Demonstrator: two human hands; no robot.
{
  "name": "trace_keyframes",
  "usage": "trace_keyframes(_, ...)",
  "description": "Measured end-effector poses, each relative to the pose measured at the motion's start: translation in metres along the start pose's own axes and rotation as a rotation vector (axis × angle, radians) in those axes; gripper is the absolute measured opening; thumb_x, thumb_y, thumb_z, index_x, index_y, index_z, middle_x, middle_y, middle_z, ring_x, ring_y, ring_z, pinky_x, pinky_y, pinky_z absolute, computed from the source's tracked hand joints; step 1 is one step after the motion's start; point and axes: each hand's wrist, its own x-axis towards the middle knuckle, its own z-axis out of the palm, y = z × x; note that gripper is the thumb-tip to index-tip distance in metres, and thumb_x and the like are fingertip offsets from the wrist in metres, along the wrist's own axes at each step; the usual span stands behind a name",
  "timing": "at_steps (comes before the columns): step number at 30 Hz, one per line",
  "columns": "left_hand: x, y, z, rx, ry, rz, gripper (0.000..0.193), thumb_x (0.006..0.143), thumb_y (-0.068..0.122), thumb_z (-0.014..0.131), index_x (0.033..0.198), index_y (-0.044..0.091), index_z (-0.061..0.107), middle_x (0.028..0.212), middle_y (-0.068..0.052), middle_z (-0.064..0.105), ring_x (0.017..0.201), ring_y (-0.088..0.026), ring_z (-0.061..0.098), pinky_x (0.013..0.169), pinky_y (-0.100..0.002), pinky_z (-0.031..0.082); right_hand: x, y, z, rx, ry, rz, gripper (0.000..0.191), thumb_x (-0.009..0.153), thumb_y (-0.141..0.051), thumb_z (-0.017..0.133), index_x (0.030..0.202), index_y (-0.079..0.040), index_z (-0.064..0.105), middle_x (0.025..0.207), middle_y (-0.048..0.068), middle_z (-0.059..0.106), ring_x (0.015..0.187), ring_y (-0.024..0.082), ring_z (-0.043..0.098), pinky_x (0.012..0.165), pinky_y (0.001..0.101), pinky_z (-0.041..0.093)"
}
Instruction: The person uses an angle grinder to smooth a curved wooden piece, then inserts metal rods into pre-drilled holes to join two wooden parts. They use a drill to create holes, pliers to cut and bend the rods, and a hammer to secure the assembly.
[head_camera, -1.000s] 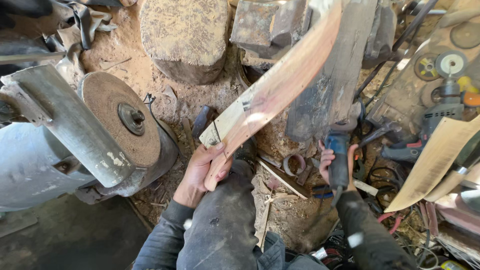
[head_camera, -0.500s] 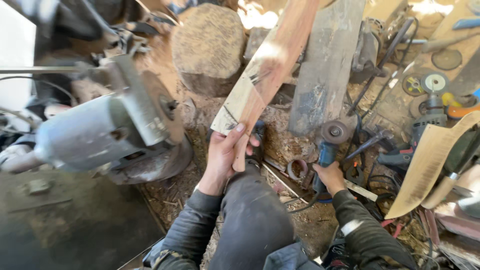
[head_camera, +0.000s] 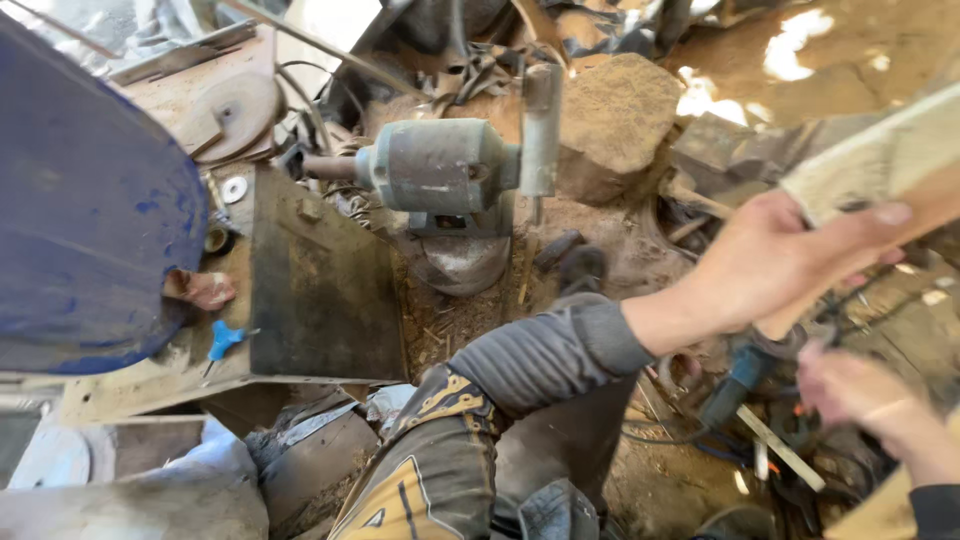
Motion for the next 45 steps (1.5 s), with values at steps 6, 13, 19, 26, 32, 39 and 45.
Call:
trace_keyframes(6,0.002,-0.078,0.079,0.288,-0.199,-0.098,0.041,0.096,0.037,0.064,0.121,0.006,0.072,0.094,-0.005,0.081,0.084,-0.011,0.078,0.07,-0.026,0.062,-0.14,-0.027,-0.038,1.339,0.068,-0.923,0.053,0.108,-0.049,0.048,0.134,-0.003,0.056,0.12,0.014,0.067,0.111,0.03,0.062,0.101,0.0462,0.045)
trace_keyframes(13,0.055,-0.119,0.022,0.655,-1.006,-0.578,0.048,0.092,0.048,0.072,0.118,0.008,0.077,0.099,-0.004,0.072,0.086,-0.017,0.063,0.073,-0.033,0.056,-0.124,-0.023,-0.019,1.198,0.564,-0.671,0.028,0.11,-0.025,0.055,0.133,-0.009,0.058,0.119,0.003,0.067,0.11,0.02,0.065,0.098,0.04,0.053)
trace_keyframes(19,0.074,-0.165,0.036,0.283,-0.352,-0.619,0.097,0.082,0.058,0.074,0.15,0.007,0.028,0.133,-0.01,0.058,0.12,-0.022,0.059,0.093,-0.042,0.053,-0.106,-0.001,0.01,0.427,0.733,-0.576,0.018,0.101,-0.015,0.057,0.116,-0.006,0.059,0.1,0.005,0.066,0.09,0.015,0.062,0.079,0.0302,0.052)
trace_keyframes(26,0.067,-0.184,0.074,0.456,-0.064,-0.266,0.108,0.077,0.064,0.079,0.15,0.0,0.032,0.125,-0.015,0.061,0.111,-0.025,0.064,0.095,-0.038,0.055,-0.076,0.018,-0.024,0.342,0.356,-0.469,0.04,0.107,-0.044,0.045,0.117,-0.007,0.059,0.116,0.007,0.073,0.107,0.022,0.073,0.09,0.033,0.057)
trace_keyframes(32,0.076,-0.147,0.052,-0.179,-0.047,-0.662,0.076,0.085,0.065,0.06,0.136,0.009,0.048,0.08,0.001,0.043,0.057,-0.011,0.034,0.047,-0.029,0.03,-0.032,0.117,-0.078,-0.067,1.033,-0.015,0.084,0.084,-0.05,0.076,0.135,0.007,0.042,0.134,0.028,0.053,0.124,0.043,0.053,0.104,0.0499,0.043)
trace_keyframes(39,0.072,-0.126,0.036,-0.799,-0.276,-0.634,0.063,0.097,0.051,0.054,0.139,0.004,0.045,0.114,-0.018,0.061,0.085,-0.023,0.059,0.075,-0.038,0.054,-0.009,0.161,-0.05,-0.243,1.064,0.314,0.118,0.07,-0.047,0.086,0.153,0.013,0.027,0.144,0.036,0.045,0.134,0.051,0.046,0.112,0.0509,0.039)
trace_keyframes(45,0.072,-0.114,0.03,-1.002,-0.364,-0.534,0.071,0.103,0.046,0.046,0.153,-0.004,0.038,0.146,-0.03,0.056,0.11,-0.033,0.064,0.096,-0.051,0.056,-0.026,0.136,-0.074,-0.22,1.011,0.356,0.095,0.073,-0.036,0.088,0.143,0.007,0.042,0.144,0.028,0.047,0.127,0.044,0.056,0.104,0.0498,0.05)
